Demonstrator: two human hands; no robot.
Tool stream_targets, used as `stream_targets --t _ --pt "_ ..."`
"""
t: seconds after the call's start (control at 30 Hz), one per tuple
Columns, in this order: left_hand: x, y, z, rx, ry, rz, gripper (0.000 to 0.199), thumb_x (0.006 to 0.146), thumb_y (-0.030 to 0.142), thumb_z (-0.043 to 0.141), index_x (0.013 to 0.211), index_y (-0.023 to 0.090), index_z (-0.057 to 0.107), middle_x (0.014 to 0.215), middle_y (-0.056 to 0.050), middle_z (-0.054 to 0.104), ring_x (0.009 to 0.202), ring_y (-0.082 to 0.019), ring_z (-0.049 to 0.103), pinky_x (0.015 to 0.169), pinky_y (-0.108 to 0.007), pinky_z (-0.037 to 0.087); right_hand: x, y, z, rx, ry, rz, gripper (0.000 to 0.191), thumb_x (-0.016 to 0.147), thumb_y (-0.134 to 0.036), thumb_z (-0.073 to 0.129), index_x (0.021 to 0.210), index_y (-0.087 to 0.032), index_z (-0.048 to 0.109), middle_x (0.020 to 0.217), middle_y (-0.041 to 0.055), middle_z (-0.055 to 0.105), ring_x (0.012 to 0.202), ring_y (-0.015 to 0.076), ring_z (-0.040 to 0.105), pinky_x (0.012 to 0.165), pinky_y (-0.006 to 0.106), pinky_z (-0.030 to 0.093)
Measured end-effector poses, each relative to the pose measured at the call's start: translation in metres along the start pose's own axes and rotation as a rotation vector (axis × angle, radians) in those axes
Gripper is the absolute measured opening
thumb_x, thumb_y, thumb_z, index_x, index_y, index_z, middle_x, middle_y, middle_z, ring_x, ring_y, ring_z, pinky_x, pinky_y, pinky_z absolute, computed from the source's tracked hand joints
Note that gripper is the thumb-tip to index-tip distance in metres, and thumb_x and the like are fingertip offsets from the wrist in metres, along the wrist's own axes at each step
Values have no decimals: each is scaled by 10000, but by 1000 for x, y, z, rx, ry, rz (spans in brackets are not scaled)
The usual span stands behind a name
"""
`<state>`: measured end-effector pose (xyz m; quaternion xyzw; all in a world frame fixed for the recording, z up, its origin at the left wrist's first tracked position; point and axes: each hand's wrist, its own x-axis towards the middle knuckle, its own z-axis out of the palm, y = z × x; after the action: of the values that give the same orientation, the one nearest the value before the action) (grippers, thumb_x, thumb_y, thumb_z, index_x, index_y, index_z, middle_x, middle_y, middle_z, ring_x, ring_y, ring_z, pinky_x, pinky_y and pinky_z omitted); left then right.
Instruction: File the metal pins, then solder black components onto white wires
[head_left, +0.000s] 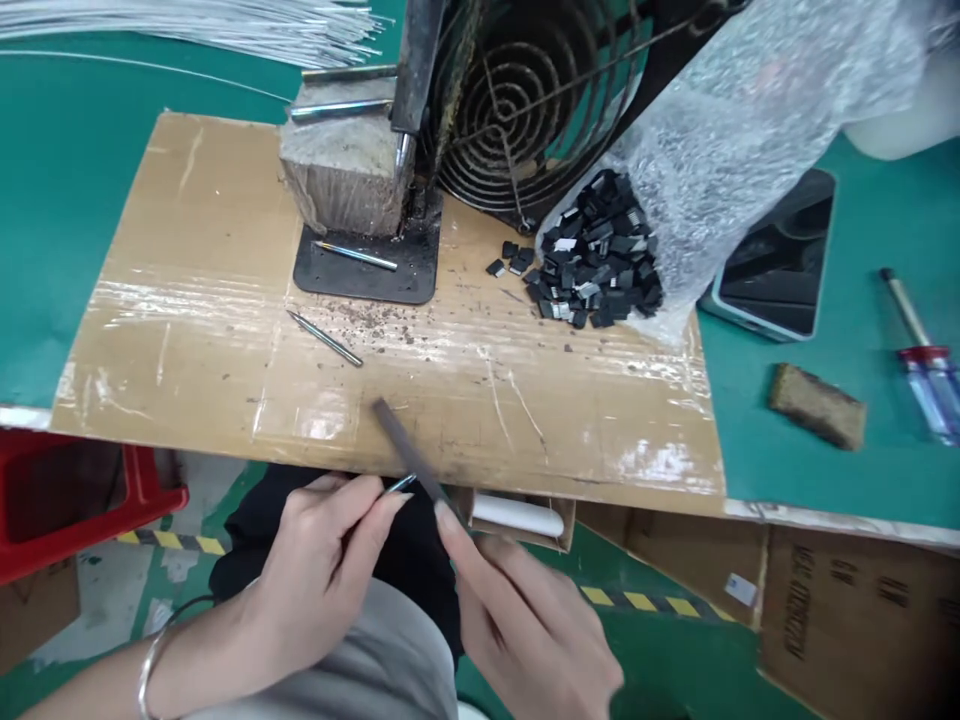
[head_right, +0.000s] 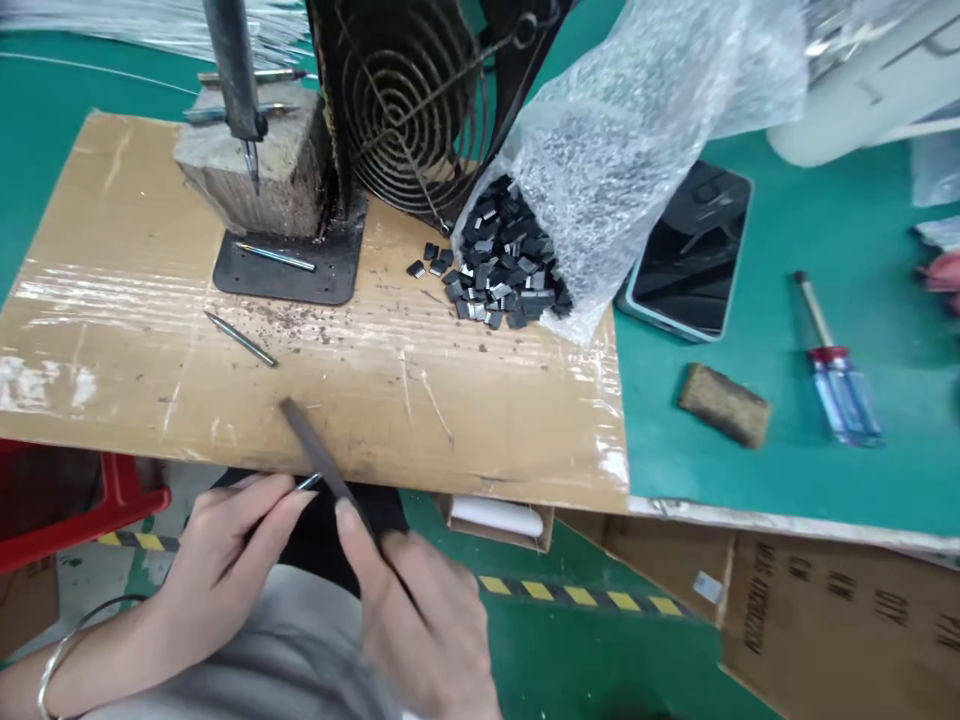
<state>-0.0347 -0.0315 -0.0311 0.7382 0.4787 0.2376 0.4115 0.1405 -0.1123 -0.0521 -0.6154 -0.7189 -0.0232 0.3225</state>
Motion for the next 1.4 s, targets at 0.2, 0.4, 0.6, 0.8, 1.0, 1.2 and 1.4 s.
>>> stream_targets --t 0.2,0.4,0.6,0.8,1.0,1.2,1.4 --pt "-2 -4 2 155 64 121 349 990 72 488 710 234 356 582 73 386 511 -116 381 529 -255 325 3 1 -2 28 -25 4 619 955 2 577 1522 -244 546 743 -23 725 634 81 656 720 183 523" --pt "-2 -7 5 253 135 243 334 964 34 513 737 239 377 572 75 406 514 -135 370 569 -280 335 6 1 0 33 -6 -16 657 964 -3 579 1563 -249 466 743 -21 732 613 77 649 699 182 517" --pt "-3 -2 1 140 22 83 358 991 64 474 706 237 340 581 69 393 520 -121 379 531 -259 319 0 1 -4 39 -32 6 641 951 16 587 1538 -229 511 753 -14 727 620 91 667 676 211 521" --pt "-3 -2 0 23 -9 14 352 1009 73 474 716 228 357 596 76 414 527 -107 356 525 -245 303 4 5 2 28 3 -24 662 936 22 619 1535 -238 509 766 -18 735 650 82 657 726 194 514" --pt "0 1 0 -52 -39 -30 345 1020 94 470 706 218 399 597 80 425 532 -98 357 517 -231 304 -4 1 -6 60 -21 27 654 943 36 580 1533 -239 514 748 -14 726 631 95 659 684 203 515" --pt "-1 2 -1 -173 -67 -142 386 1046 151 452 669 213 397 553 88 373 474 -79 325 459 -225 277 5 8 5 24 6 -40 668 959 -11 602 1566 -252 457 736 -22 729 625 86 650 698 186 521" --pt "-2 2 -1 -230 -119 -217 411 1058 203 450 649 211 411 529 88 342 457 -76 319 432 -222 269 -2 4 -6 59 -7 6 620 962 4 580 1521 -260 529 721 -24 719 603 97 655 691 208 526"
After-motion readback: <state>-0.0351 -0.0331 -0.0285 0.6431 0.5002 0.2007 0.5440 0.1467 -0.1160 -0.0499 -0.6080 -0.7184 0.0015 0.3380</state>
